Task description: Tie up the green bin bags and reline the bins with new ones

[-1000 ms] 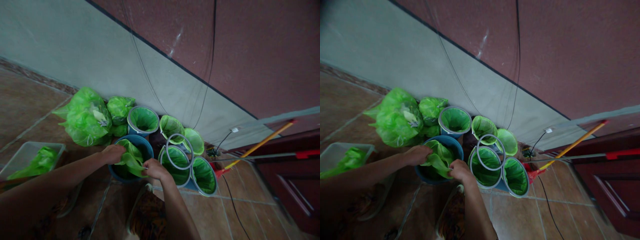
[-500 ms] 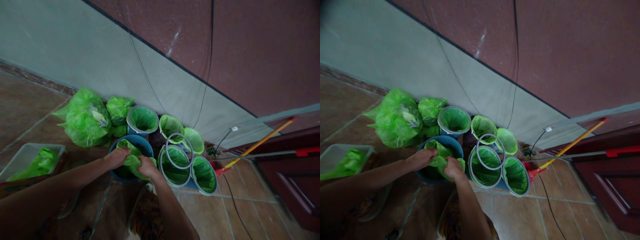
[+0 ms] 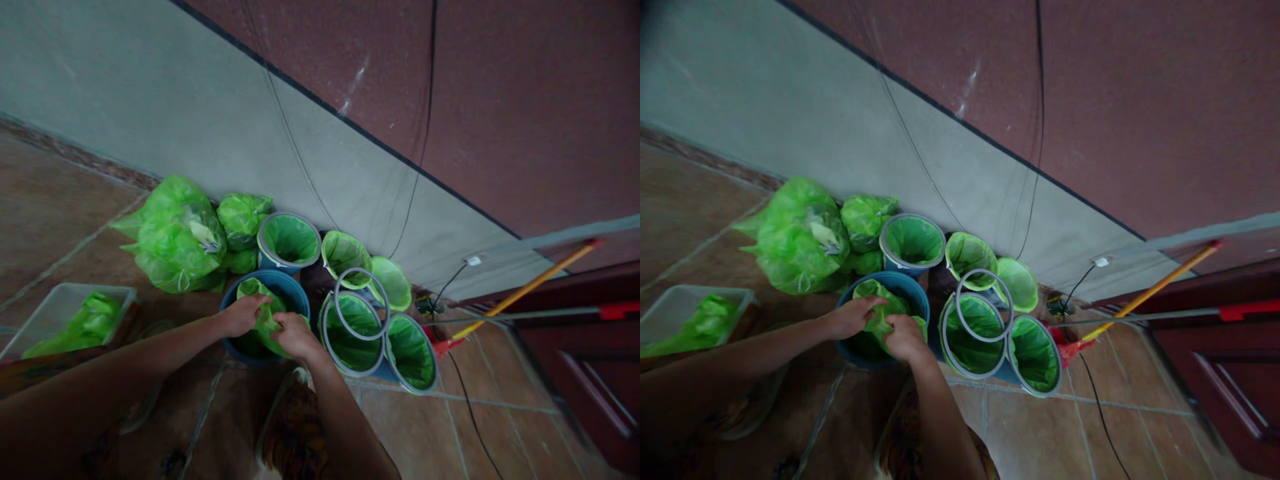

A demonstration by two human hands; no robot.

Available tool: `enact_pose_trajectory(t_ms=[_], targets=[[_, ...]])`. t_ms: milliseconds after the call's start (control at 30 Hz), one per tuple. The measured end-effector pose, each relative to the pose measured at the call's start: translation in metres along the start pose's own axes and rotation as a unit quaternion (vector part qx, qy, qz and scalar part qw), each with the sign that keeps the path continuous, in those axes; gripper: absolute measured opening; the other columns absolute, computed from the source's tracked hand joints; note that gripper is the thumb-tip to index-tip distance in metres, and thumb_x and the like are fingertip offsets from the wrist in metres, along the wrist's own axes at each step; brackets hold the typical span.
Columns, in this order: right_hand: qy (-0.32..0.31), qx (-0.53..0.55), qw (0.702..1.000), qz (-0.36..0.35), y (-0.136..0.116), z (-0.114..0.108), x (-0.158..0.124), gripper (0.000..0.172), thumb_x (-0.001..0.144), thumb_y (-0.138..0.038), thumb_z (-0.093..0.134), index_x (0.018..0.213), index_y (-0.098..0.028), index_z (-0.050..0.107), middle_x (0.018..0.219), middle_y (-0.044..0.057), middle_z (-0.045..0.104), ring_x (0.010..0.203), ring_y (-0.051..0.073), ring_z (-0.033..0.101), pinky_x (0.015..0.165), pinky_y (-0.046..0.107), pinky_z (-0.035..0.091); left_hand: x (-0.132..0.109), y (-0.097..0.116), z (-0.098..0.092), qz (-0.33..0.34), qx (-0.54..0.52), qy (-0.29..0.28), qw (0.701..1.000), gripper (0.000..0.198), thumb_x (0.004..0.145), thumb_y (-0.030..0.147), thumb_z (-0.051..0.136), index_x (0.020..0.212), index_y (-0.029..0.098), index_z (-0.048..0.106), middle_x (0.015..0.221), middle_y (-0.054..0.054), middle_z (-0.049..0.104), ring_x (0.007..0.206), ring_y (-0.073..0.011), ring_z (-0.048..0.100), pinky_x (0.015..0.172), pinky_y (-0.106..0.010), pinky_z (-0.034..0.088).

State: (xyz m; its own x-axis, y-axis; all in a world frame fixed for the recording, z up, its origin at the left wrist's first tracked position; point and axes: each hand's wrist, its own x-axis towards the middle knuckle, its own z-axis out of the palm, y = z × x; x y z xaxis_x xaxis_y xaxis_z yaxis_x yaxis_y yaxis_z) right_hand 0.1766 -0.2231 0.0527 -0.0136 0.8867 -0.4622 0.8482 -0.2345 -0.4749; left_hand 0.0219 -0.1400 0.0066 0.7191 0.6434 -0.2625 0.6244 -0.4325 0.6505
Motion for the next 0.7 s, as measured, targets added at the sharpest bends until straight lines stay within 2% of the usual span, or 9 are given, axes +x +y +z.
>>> enact_pose_trajectory(t_ms=[133,267,433,567,700], targets=[[0.021,0.067,0.998,0.002,0.005,0.002,0.003,0.029,0.078,-0.012,0.063,0.102,-0.025,0.074,0.102,-0.001,0.076,0.094,0.016,0.067,0.083,0.025,0.048,-0.001,0.000,0.004,0.007,-0.016,-0.029,0.999,0.050,0.081,0.008,0.043,0.127,0.014,0.060,0.130,-0.012,0.068,0.121,-0.0204,0.062,0.105,-0.031,0.046],[0.032,0.093,0.995,0.010,0.005,0.001,0.002,0.032,0.079,-0.012,0.063,0.104,-0.028,0.075,0.111,-0.002,0.075,0.105,0.016,0.067,0.094,0.026,0.047,-0.006,0.004,0.001,0.045,-0.049,-0.051,0.996,0.048,0.077,0.009,0.043,0.121,0.013,0.063,0.121,-0.010,0.072,0.114,-0.0209,0.066,0.100,-0.029,0.047],[0.055,0.090,0.994,0.041,0.003,-0.006,0.000,0.031,0.082,-0.011,0.058,0.104,-0.024,0.076,0.106,0.000,0.077,0.100,0.016,0.069,0.090,0.025,0.049,-0.010,0.006,-0.006,0.053,-0.039,-0.097,0.993,0.049,0.071,0.010,0.050,0.118,0.015,0.063,0.114,-0.009,0.074,0.105,-0.0224,0.068,0.090,-0.029,0.051],[0.065,0.078,0.993,0.055,0.003,-0.010,0.000,0.029,0.082,-0.013,0.058,0.102,-0.024,0.076,0.105,0.002,0.077,0.097,0.017,0.069,0.088,0.026,0.049,-0.007,0.004,-0.009,0.053,0.019,-0.064,0.996,0.045,0.074,0.005,0.049,0.115,0.013,0.065,0.115,-0.013,0.072,0.109,-0.0252,0.066,0.096,-0.033,0.049],[0.080,0.073,0.993,0.053,0.005,-0.011,0.003,0.027,0.081,-0.015,0.061,0.102,-0.024,0.076,0.107,0.002,0.076,0.100,0.018,0.069,0.091,0.027,0.049,-0.005,0.008,-0.020,0.051,0.079,-0.031,0.995,0.049,0.074,0.004,0.052,0.122,0.009,0.062,0.124,-0.017,0.067,0.117,-0.0272,0.062,0.104,-0.037,0.045]])
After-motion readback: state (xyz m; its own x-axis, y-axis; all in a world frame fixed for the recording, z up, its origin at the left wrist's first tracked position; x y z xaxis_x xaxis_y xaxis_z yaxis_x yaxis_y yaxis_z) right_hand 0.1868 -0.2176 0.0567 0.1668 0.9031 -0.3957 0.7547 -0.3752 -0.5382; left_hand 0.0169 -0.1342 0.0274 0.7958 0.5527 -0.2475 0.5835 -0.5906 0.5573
